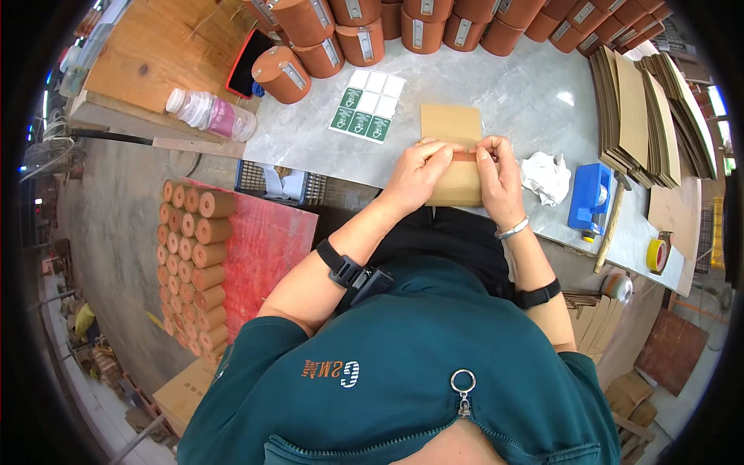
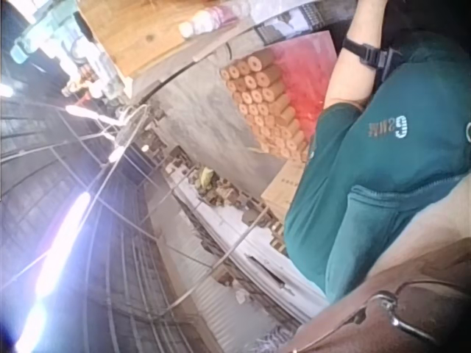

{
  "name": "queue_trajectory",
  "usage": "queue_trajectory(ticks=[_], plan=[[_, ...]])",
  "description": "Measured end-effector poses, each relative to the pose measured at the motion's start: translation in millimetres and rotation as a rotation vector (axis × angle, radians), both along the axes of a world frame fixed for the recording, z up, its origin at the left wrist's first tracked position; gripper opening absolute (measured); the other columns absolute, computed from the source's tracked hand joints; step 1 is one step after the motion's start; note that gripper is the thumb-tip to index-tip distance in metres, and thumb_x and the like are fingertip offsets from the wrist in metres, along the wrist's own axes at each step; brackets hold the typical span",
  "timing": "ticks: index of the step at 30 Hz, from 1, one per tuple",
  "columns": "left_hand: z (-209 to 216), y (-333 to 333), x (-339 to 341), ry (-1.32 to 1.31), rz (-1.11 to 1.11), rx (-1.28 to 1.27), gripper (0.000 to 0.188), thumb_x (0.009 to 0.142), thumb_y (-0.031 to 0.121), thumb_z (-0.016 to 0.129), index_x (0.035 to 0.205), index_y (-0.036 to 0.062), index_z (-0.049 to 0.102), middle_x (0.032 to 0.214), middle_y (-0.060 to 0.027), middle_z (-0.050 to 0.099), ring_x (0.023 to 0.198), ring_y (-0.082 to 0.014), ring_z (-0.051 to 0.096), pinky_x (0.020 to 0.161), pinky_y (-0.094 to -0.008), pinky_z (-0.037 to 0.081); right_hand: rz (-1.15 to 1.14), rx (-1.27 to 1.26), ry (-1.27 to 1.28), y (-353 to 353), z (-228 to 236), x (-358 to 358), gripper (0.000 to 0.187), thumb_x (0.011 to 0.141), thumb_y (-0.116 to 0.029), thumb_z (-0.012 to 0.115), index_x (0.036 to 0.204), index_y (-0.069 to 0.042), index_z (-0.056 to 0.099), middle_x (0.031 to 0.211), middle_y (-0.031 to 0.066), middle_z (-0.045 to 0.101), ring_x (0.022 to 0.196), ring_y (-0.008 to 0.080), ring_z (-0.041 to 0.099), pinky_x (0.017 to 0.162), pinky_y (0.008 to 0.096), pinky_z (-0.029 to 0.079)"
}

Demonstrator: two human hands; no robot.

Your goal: Applying adhesive labels to cylindrical brown products and wrapping them in protective cardboard.

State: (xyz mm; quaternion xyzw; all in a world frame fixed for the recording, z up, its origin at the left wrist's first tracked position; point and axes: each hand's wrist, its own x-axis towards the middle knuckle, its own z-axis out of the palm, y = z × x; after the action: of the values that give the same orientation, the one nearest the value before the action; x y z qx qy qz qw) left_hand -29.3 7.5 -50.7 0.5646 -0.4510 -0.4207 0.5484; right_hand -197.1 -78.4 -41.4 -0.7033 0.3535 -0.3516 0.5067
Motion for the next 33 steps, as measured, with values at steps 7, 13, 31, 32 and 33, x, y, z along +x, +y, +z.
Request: queue_trajectory(ticks=[7, 13, 31, 32, 33], plan=[[-2, -11, 2, 0.075, 0.022, 0.022, 0.033, 0.104, 0.021, 0.057, 0.112, -0.0053, 0.076, 0.109, -0.0174, 0.074, 0.106, -0.0233, 0.068, 0.096, -0.0344, 0.051, -0.052, -0.737, 0.399, 23, 43, -1, 0.047, 0.082, -0.009, 0.079, 0.125, 0.0, 0.062, 0.122, 0.0172, 0.063, 0.117, 0.0395, 0.057, 0.101, 0.0489, 0.045], [-15, -26, 8, -0.11, 0.11, 0.018, 0.033, 0.1, 0.022, 0.059, 0.099, -0.0055, 0.077, 0.104, -0.0202, 0.077, 0.101, -0.0291, 0.071, 0.093, -0.0404, 0.053, 0.195, -0.801, 0.554, 46, 62, 0, 0.076, 0.064, -0.02, 0.093, 0.128, 0.003, 0.059, 0.137, 0.0169, 0.054, 0.124, 0.0397, 0.053, 0.107, 0.0502, 0.044], [17, 31, 21, 0.693, 0.258, 0.336, 0.052, 0.103, 0.023, 0.07, 0.141, -0.007, 0.052, 0.132, -0.0158, 0.062, 0.125, -0.0263, 0.063, 0.103, -0.0396, 0.05, 0.7, 0.052, 0.769, -123, 50, 70, 0.087, 0.069, -0.075, 0.083, 0.108, 0.002, 0.076, 0.104, 0.0219, 0.073, 0.103, 0.0351, 0.07, 0.09, 0.0415, 0.055], [16, 29, 19, 0.762, 0.222, 0.334, 0.056, 0.1, 0.022, 0.073, 0.141, -0.0083, 0.05, 0.132, -0.017, 0.062, 0.128, -0.028, 0.061, 0.109, -0.0419, 0.047, 0.665, 0.001, 0.785, -122, 48, 70, 0.087, 0.069, -0.075, 0.082, 0.109, 0.002, 0.076, 0.104, 0.022, 0.073, 0.103, 0.0349, 0.071, 0.09, 0.0414, 0.055], [14, 25, 16, 0.802, 0.188, 0.325, 0.056, 0.1, 0.022, 0.074, 0.141, -0.0078, 0.05, 0.133, -0.0167, 0.062, 0.13, -0.0279, 0.06, 0.111, -0.0424, 0.046, 0.642, -0.047, 0.778, -121, 46, 70, 0.087, 0.07, -0.075, 0.081, 0.109, 0.003, 0.076, 0.105, 0.0221, 0.073, 0.104, 0.0346, 0.071, 0.09, 0.0412, 0.055]])
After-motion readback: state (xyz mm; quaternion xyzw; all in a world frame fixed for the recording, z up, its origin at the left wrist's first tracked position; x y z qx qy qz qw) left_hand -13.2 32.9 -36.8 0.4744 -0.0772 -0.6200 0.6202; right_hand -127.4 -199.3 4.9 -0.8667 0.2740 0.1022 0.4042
